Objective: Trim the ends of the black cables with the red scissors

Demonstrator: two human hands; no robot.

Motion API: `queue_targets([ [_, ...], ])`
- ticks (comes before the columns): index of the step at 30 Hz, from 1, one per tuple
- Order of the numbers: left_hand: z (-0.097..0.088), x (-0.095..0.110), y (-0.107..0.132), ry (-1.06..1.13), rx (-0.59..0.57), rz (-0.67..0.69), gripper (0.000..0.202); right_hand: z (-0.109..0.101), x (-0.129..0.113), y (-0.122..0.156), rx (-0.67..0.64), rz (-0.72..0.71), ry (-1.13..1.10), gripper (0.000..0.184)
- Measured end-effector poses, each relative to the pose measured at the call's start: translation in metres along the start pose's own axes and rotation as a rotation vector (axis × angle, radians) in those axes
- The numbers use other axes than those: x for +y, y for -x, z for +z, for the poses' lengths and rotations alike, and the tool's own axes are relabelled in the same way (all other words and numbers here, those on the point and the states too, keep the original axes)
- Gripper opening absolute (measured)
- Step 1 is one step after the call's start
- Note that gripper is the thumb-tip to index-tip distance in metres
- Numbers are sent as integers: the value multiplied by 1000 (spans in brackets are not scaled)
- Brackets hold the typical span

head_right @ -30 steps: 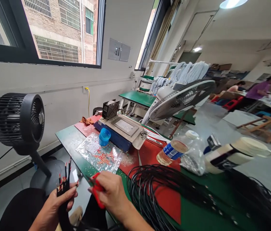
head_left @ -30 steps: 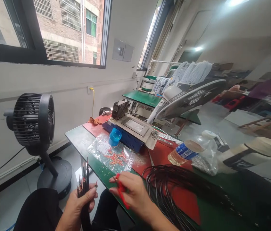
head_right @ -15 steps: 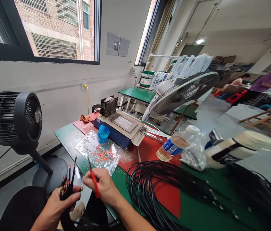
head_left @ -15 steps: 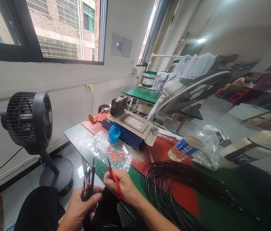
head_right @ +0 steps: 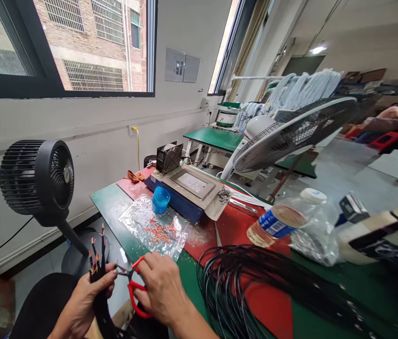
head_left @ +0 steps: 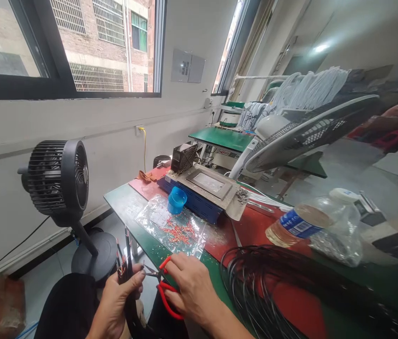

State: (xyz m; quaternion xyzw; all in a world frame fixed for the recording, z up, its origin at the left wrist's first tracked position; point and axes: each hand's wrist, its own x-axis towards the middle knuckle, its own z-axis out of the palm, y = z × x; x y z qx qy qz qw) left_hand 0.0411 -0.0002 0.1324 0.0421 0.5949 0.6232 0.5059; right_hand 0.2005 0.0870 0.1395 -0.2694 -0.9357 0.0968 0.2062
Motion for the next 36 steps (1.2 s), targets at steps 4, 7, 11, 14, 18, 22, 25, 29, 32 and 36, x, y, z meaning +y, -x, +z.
queue_targets([
  [4,2,-2,1,-7,-17,11,38,5,3,2,51,-38,93,18],
  [7,3,-2,3,-26,-19,29,37,7,4,3,108,-70,152,16],
  [11,4,-1,5,-44,-23,41,38,11,4,2,201,-111,192,12],
  [14,3,-1,5,-47,-20,52,36,17,5,4,241,-133,204,16],
  [18,2,-3,2,-22,-41,28,36,22,4,6,277,-106,98,20],
  [22,4,0,3,-6,-59,32,38,18,3,3,130,86,-212,26],
  [25,7,2,6,-9,-80,29,37,11,3,-2,15,275,-545,25],
  [29,13,-2,7,-87,-171,35,33,6,5,-6,19,352,-936,29],
  [32,17,-8,7,-150,-224,17,33,6,6,-4,18,337,-1062,32],
  [36,22,-15,10,-213,-319,4,30,10,6,-1,-21,375,-1214,30],
])
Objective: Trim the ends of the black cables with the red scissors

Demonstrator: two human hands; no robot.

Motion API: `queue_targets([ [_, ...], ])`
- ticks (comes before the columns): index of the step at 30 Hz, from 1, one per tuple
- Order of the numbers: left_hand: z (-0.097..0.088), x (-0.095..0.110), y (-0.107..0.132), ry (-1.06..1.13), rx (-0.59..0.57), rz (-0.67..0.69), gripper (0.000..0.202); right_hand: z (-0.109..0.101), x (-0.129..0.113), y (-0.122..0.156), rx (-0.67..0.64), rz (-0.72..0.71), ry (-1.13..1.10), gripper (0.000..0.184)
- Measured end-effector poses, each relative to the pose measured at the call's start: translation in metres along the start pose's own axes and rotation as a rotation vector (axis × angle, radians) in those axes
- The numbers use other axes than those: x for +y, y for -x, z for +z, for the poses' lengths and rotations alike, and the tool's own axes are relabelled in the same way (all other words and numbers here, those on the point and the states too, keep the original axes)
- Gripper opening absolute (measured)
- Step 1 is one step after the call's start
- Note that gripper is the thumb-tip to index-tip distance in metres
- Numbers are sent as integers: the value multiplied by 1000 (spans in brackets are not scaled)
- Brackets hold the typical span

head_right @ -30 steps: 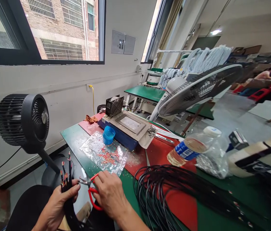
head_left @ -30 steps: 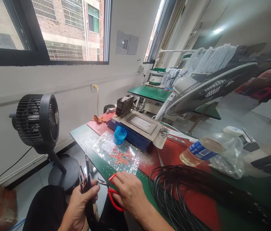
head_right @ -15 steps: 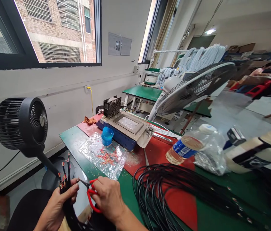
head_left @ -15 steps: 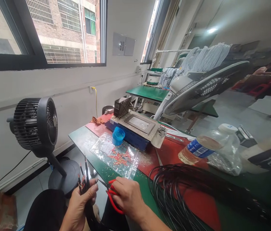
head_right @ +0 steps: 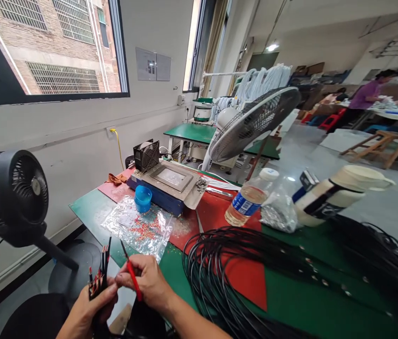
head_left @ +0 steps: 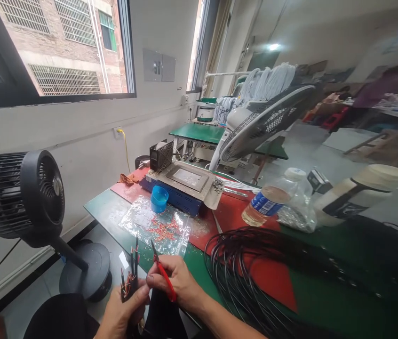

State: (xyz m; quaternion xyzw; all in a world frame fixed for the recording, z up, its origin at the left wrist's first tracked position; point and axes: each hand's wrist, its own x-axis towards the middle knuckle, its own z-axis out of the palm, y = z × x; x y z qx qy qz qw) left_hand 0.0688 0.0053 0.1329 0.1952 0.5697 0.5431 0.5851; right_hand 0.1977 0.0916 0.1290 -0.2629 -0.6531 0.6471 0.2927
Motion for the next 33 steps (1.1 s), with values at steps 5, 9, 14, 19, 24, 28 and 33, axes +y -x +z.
queue_targets([
  [5,6,-1,1,19,-36,-26,29,4,3,-3,-38,192,-206,39],
  [9,1,4,-2,74,93,-29,30,-3,-6,-5,-18,77,-21,37],
  [14,-6,19,0,145,186,55,23,-10,-18,-3,-144,83,463,24],
  [19,-9,22,-4,26,174,113,26,-8,-18,-1,-196,48,651,30],
  [24,-10,21,-17,-86,192,136,30,-15,-18,-3,-147,19,707,41],
  [28,-6,28,-23,-141,167,163,30,-21,-23,-4,-113,50,662,46],
  [33,-1,34,-33,-170,109,174,29,-24,-23,-7,-67,144,561,47],
])
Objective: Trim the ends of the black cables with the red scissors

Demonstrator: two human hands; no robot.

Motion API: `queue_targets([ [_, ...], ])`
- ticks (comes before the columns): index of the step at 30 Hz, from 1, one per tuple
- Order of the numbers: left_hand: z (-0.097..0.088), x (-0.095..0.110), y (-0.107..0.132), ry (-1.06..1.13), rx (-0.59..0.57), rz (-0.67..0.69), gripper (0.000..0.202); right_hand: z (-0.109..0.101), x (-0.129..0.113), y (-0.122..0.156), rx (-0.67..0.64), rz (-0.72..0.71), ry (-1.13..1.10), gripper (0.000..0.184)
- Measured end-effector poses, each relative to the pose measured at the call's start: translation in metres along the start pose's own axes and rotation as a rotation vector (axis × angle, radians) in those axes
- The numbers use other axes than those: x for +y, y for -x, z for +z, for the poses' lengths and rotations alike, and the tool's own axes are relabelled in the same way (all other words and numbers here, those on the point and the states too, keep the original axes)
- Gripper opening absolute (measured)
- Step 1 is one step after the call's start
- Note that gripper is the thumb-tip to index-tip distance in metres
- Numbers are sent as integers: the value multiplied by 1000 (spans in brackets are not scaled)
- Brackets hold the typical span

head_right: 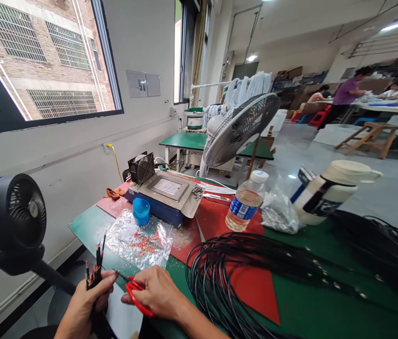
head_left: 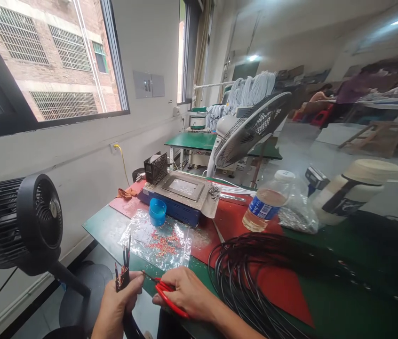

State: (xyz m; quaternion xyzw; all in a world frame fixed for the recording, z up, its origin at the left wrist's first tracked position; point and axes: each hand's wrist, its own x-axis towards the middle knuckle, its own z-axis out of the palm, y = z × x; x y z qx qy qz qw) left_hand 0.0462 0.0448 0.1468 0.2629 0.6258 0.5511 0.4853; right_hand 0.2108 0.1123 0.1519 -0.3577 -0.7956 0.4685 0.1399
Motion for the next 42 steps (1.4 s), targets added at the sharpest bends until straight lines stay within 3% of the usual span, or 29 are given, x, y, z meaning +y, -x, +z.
queue_targets([
  [5,3,-1,-4,-13,3,2,34,1,11,-6,51,-24,-183,44],
  [11,1,-12,0,65,-77,-15,37,9,9,-7,-33,65,-734,45],
  [15,2,-18,5,55,-75,-18,36,13,4,-6,-85,119,-909,47],
  [22,10,-15,12,96,-38,-33,35,15,3,-5,-126,138,-970,45],
  [28,8,-18,12,97,-47,-35,31,22,8,-7,-147,73,-948,43],
  [33,8,-22,13,126,-62,-50,31,20,6,-7,-116,159,-1037,45],
  [42,13,-21,16,166,-86,-17,31,21,5,-6,-150,171,-1080,43],
])
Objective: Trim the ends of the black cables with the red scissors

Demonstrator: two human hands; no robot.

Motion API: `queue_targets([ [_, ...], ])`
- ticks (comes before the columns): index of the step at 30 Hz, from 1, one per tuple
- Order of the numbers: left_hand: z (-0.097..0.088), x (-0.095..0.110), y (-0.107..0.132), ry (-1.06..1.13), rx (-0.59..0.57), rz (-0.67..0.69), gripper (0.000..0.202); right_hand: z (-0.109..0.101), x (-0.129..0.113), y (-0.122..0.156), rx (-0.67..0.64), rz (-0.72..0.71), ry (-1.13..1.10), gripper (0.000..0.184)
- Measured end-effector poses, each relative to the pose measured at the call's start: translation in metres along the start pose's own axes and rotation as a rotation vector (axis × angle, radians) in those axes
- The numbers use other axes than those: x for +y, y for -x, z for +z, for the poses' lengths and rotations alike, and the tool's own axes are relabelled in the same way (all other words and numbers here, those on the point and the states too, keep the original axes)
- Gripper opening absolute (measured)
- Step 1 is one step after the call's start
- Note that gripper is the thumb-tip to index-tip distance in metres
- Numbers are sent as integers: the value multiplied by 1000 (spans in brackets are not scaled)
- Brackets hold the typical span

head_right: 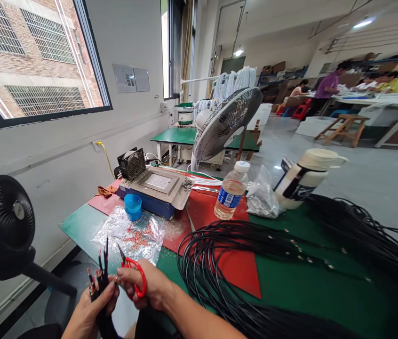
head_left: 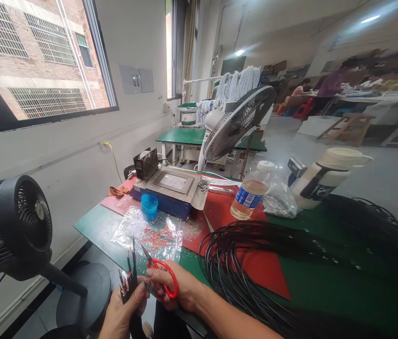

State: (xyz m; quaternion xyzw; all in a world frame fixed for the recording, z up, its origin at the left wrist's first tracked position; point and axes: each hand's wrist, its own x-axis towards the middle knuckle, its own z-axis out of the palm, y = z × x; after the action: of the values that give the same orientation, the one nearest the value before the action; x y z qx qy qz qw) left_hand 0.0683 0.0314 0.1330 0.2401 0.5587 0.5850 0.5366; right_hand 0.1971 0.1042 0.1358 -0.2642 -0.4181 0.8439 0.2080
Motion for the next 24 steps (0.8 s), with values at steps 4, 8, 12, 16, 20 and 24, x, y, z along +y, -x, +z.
queue_targets([
  [4,0,0,-1,26,-41,33,30,-2,9,-5,-43,58,-47,43],
  [8,-1,-2,-3,26,-43,49,29,-3,11,-7,-52,22,-43,43],
  [12,-2,-4,-4,50,-19,-17,26,-2,8,-5,-51,-27,-5,47],
  [16,-2,-4,-3,33,-47,-24,29,-2,5,-4,-25,-36,35,47],
  [20,-5,-8,-3,26,-44,-17,31,-2,6,-4,-3,-8,42,43],
  [24,-11,-15,-6,-4,-106,18,29,-1,6,-4,19,9,48,38],
])
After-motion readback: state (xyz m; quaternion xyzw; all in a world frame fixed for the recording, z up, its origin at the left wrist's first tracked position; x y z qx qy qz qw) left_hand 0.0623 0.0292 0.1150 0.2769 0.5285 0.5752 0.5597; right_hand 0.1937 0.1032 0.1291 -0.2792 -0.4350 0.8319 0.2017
